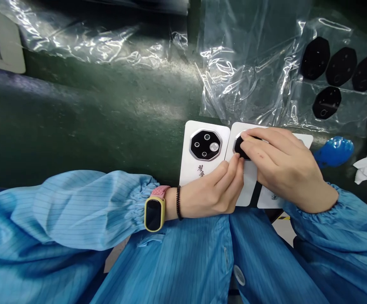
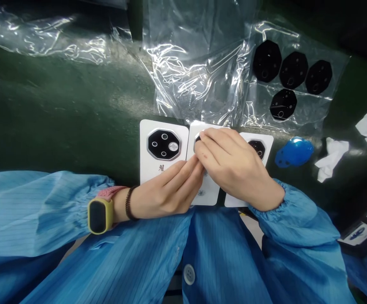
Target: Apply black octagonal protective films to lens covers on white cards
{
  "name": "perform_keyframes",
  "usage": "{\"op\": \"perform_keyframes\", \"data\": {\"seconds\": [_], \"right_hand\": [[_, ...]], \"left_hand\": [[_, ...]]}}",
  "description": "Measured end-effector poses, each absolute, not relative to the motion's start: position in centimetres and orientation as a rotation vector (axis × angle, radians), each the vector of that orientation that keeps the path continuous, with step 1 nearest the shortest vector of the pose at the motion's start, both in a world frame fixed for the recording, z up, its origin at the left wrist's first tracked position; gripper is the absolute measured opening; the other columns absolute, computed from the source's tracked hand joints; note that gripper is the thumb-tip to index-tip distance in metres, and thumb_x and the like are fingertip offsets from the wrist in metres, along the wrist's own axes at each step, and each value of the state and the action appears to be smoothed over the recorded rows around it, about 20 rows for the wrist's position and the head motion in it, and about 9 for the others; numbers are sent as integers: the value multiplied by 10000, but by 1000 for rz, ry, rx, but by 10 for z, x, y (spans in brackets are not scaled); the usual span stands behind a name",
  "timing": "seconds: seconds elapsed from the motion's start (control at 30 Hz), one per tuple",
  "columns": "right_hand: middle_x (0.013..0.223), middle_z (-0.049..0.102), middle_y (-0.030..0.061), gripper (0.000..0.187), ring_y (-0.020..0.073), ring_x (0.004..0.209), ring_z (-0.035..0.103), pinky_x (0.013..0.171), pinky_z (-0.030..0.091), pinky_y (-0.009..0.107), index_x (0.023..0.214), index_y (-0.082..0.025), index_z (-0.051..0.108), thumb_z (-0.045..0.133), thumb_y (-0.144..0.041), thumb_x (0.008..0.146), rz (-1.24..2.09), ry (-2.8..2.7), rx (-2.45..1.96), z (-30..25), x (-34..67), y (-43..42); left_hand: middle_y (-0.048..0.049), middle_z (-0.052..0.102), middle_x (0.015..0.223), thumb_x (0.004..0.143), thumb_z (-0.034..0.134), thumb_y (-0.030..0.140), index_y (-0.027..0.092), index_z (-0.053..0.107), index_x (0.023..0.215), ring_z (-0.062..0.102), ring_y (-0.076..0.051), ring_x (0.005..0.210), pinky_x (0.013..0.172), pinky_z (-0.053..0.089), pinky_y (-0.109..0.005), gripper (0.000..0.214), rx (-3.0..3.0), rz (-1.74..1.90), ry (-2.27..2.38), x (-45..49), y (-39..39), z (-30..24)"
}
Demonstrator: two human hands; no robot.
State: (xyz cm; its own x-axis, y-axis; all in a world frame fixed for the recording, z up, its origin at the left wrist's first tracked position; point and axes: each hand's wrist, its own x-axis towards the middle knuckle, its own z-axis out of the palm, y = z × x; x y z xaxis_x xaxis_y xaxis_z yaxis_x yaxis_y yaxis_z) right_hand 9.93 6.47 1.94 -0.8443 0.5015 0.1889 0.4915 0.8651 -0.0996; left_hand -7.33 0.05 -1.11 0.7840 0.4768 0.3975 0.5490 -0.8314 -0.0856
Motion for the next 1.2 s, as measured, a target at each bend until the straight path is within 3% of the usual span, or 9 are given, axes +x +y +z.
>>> {"op": "perform_keyframes", "data": {"seconds": [0.1, 0.27, 0.4, 0.57, 0.67, 0.8, 0.93, 1.03, 1.2], "right_hand": [[846, 720, 80, 286, 219, 890, 688, 785, 573, 358, 942, -153, 605, 392, 23, 868, 93, -2776, -741, 19, 98, 68], [1055, 711, 69, 457, 244, 1048, 655, 843, 553, 409, 1126, -208, 580, 382, 57, 811, 242, -2703, -934, 15, 100, 71], [917, 722, 79, 401, 250, 1020, 655, 830, 532, 385, 1075, -135, 591, 415, 73, 780, 173, -2669, -944, 14, 98, 70], [886, 714, 25, 411, 232, 991, 657, 789, 551, 370, 1024, -210, 605, 431, 64, 771, 239, -2542, -1059, 18, 96, 67], [870, 715, 45, 342, 216, 902, 676, 750, 576, 338, 971, -192, 632, 485, 42, 769, 158, -2454, -1090, 24, 102, 71], [858, 713, 51, 244, 226, 841, 682, 672, 580, 346, 925, -192, 659, 555, -24, 781, -22, -2275, -1327, 33, 127, 86], [890, 708, 61, 245, 222, 803, 691, 587, 572, 309, 962, -222, 643, 655, -95, 753, 63, -2005, -1616, 30, 159, 102], [875, 696, 56, 301, 223, 737, 673, 519, 552, 308, 992, -241, 607, 751, -240, 728, 112, -2069, -1649, 18, 177, 107], [938, 631, 50, 428, 221, 766, 630, 536, 534, 332, 1119, -250, 524, 718, -406, 772, 62, -2215, -1547, -1, 191, 110]], "left_hand": [[-203, 695, 1049, 928, 404, 104, -74, 638, 1060, 669, -283, 1008, 809, 537, -339, 322, -2779, -549, -811, -73, 0, -11], [-178, 707, 1008, 912, 357, 45, -52, 647, 1031, 670, -242, 944, 759, 514, -319, 328, -2807, -600, -863, -71, 2, -11], [-157, 712, 952, 926, 397, 79, -27, 650, 997, 659, -217, 860, 718, 494, -317, 283, -2860, -661, -839, -70, 3, -12], [-163, 701, 1005, 932, 372, 76, -13, 651, 1021, 640, -210, 863, 731, 478, -322, 306, -2893, -666, -752, -71, 3, -14], [-168, 699, 1037, 932, 368, 70, 7, 662, 1015, 633, -208, 864, 722, 480, -329, 312, -2896, -656, -695, -72, 3, -14], [-172, 698, 1056, 919, 338, 34, 1, 666, 1012, 632, -211, 890, 739, 487, -330, 343, -2932, -644, -682, -73, 4, -13], [-162, 701, 1057, 921, 363, 45, 1, 657, 1027, 637, -212, 885, 745, 486, -332, 316, -2956, -660, -708, -72, 5, -11], [-171, 700, 1052, 915, 396, 44, -4, 655, 1009, 641, -218, 874, 738, 486, -340, 279, -2957, -688, -709, -72, 5, -12], [-187, 695, 1063, 911, 402, 29, -4, 654, 983, 647, -230, 885, 723, 496, -346, 264, -2956, -716, -690, -72, 5, -12]]}}
